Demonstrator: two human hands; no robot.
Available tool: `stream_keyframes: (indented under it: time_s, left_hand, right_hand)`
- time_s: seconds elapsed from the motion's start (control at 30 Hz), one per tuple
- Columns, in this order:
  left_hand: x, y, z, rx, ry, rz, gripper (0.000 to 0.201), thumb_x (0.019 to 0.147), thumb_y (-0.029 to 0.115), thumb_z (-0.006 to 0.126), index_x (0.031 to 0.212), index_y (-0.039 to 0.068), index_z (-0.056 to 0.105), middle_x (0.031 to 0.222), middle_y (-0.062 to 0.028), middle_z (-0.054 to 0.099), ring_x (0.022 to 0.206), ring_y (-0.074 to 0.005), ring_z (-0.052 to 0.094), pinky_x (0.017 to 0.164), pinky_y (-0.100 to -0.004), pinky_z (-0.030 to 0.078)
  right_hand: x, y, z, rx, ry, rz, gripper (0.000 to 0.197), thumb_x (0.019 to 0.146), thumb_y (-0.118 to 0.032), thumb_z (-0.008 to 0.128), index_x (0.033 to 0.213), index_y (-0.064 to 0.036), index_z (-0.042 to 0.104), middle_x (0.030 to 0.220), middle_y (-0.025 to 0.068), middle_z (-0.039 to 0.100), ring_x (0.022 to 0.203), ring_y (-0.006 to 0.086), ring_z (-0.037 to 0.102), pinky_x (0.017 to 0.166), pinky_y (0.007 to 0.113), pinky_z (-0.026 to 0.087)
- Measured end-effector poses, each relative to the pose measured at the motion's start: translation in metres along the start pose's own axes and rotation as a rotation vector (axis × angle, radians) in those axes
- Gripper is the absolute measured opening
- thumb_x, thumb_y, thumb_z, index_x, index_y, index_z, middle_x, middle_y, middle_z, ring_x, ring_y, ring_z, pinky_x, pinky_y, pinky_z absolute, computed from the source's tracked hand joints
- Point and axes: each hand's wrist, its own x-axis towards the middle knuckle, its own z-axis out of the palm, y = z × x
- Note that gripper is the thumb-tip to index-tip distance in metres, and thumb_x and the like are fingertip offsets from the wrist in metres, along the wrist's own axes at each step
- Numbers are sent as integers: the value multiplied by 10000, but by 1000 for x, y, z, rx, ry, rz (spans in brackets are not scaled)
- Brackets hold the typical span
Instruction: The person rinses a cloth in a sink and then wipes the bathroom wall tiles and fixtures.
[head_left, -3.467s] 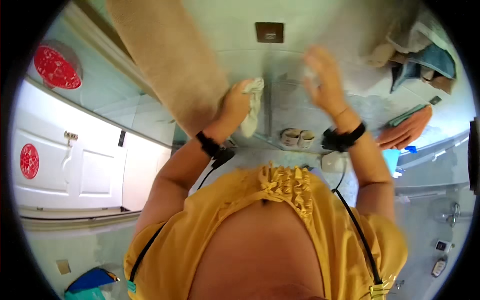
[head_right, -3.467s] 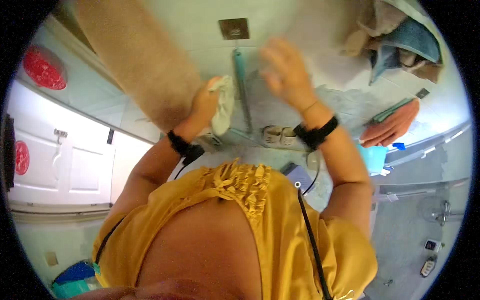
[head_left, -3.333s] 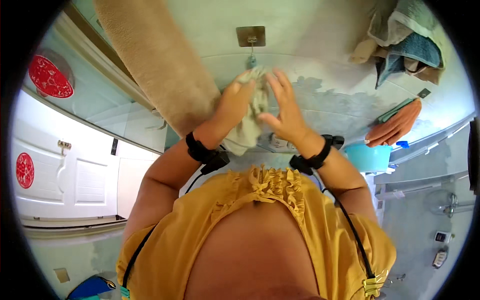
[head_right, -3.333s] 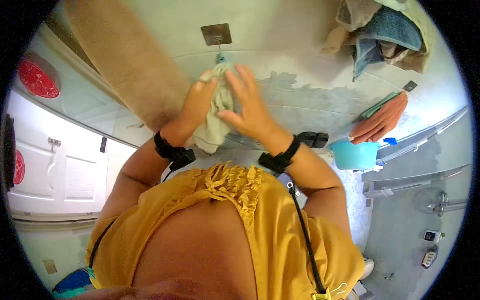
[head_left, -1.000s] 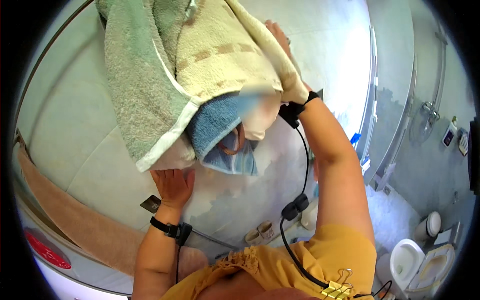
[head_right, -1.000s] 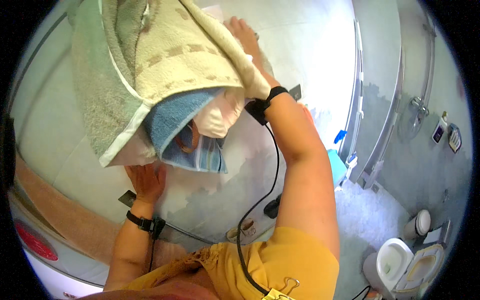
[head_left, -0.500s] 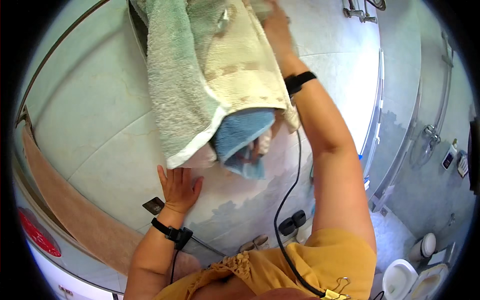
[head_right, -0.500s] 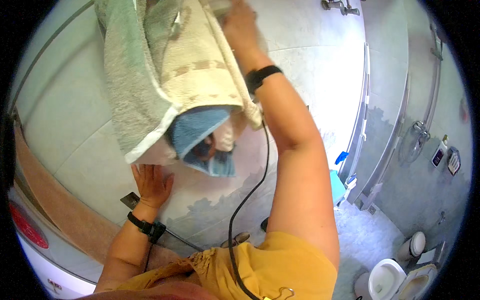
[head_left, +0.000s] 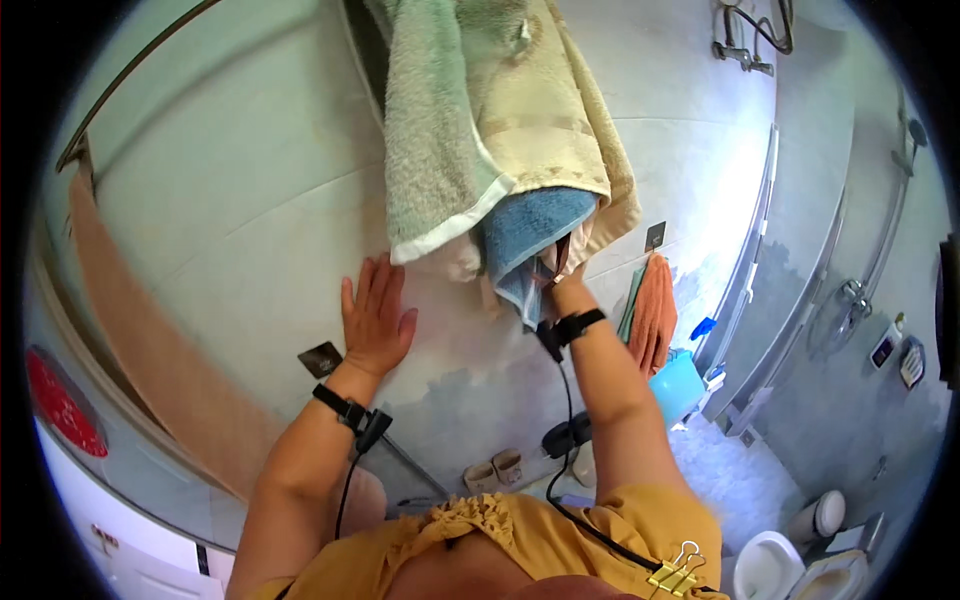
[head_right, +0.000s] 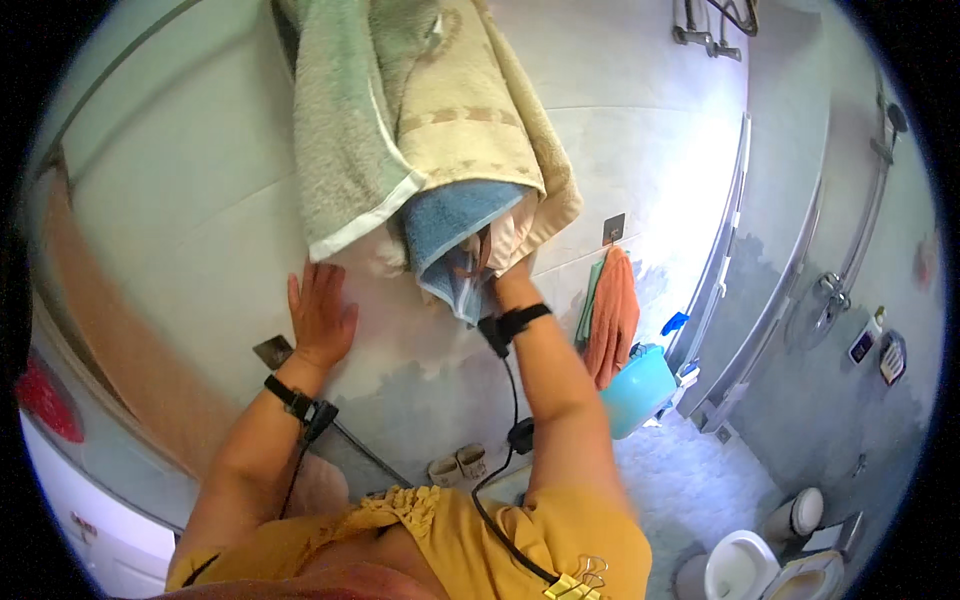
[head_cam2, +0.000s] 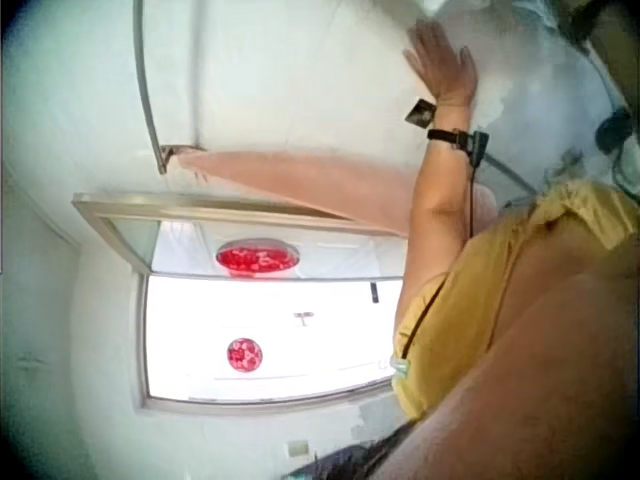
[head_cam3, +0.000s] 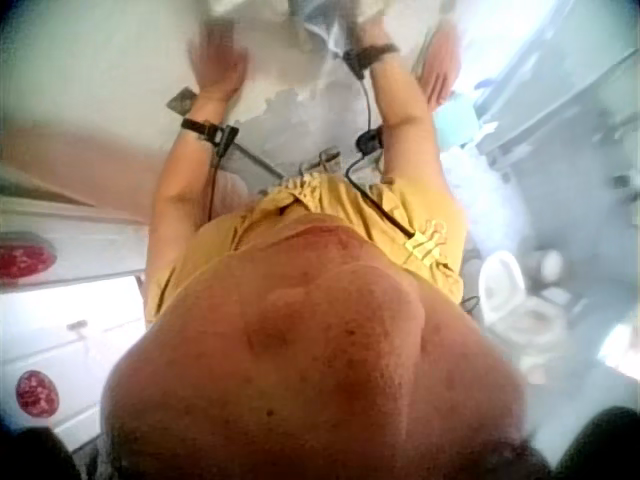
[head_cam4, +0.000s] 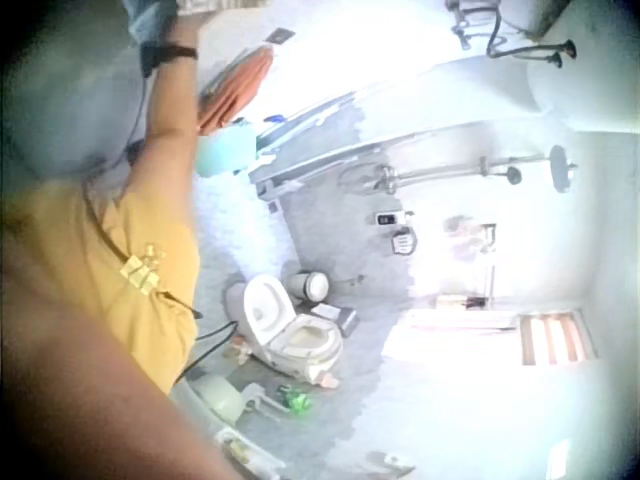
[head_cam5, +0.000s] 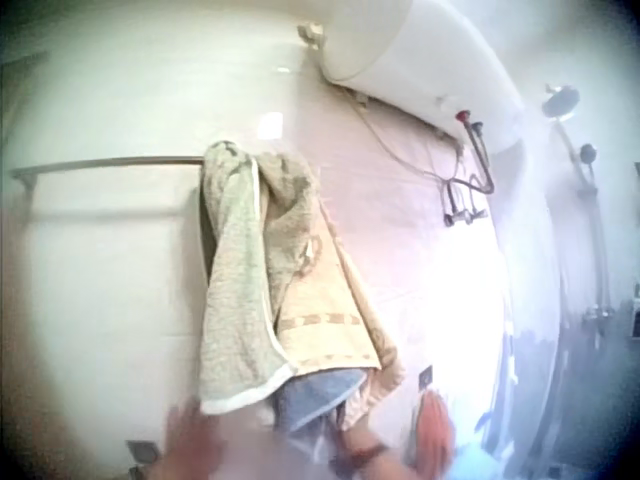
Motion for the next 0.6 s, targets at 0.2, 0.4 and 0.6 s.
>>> stream_keyframes:
  time_s: [0.2,0.4,0.6]
  left_hand:
    - [54,55,31,-606,63,-88,449,902,217,534,1298,5,532,1318,-253,529,1268,-430,451,1082,-482,326]
    - [131,166,7,-637,-203,32,407,897,331,541,1161,30,613,1191,-239,597,1122,-388,562,968,-474,422]
    - [136,184,-31,-1019,-517,-187,565,856,473,575,1196,24,625,1275,-251,580,1191,-389,541,1022,-463,407]
  right_hand:
    - [-57,-93,36,922,-121,850,459,929,-241,562,1332,-28,509,1378,200,496,1234,386,492,1046,496,394]
    - [-28,-132,27,949,-368,698,461,918,-234,566,1329,-29,521,1400,205,477,1259,392,470,1065,500,369]
    - [74,-124,38,439,40,223,463,907,-227,571,1325,-30,533,1421,209,457,1284,398,447,1085,504,344]
